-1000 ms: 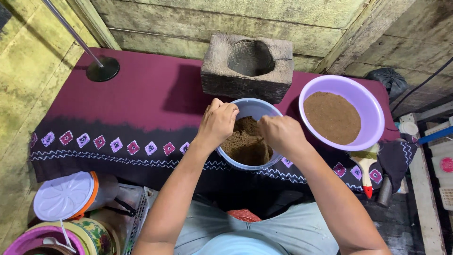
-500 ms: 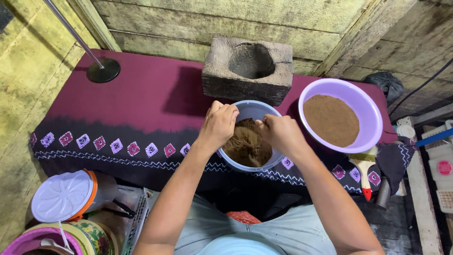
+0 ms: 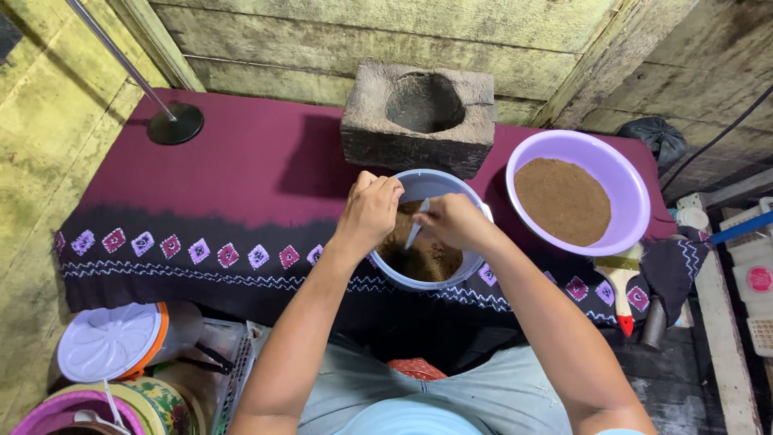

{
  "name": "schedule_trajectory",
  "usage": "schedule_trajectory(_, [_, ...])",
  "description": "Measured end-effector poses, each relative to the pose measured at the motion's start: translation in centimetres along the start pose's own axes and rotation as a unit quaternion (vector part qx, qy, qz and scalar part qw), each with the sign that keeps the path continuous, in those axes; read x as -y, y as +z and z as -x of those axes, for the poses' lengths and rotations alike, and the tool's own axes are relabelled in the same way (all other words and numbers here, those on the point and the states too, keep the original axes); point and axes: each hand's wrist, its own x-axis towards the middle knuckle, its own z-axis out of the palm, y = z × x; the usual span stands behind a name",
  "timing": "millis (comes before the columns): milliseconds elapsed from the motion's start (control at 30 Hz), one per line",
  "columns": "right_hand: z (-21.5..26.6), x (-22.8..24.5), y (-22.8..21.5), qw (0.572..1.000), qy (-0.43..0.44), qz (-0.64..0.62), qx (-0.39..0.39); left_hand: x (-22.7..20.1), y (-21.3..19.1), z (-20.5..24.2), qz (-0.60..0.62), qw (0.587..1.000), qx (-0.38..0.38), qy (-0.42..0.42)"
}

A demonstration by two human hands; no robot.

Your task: Mixing powder in a bucket and cleaning a stone mortar with a brush.

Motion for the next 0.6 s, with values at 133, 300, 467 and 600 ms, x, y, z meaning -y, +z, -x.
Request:
schedule_trajectory(133, [0.9, -0.3, -0.6, 0.997, 0.005, 0.0, -0.073, -0.2, -0.4, -0.2, 0.029, 1.0, -0.004, -0.008])
schedule_trajectory(300, [4.7, 1.7, -3.8, 0.977, -0.016, -0.2, -0.077, -0.1, -0.1, -0.2, 0.01, 1.0, -0.003, -0.012])
schedule_trajectory(467, [4.0, 3.5, -1.5, 0.935, 0.006, -0.353, 0.044, -0.2, -0.2, -0.2, 0.018, 1.0, -0.002, -0.019])
schedule_trajectory(600, [2.0, 2.9, 0.2, 0.946, -0.043, -0.309, 0.089, -0.8, -1.1, -0.3, 0.016, 1.0, 0.001, -0.022])
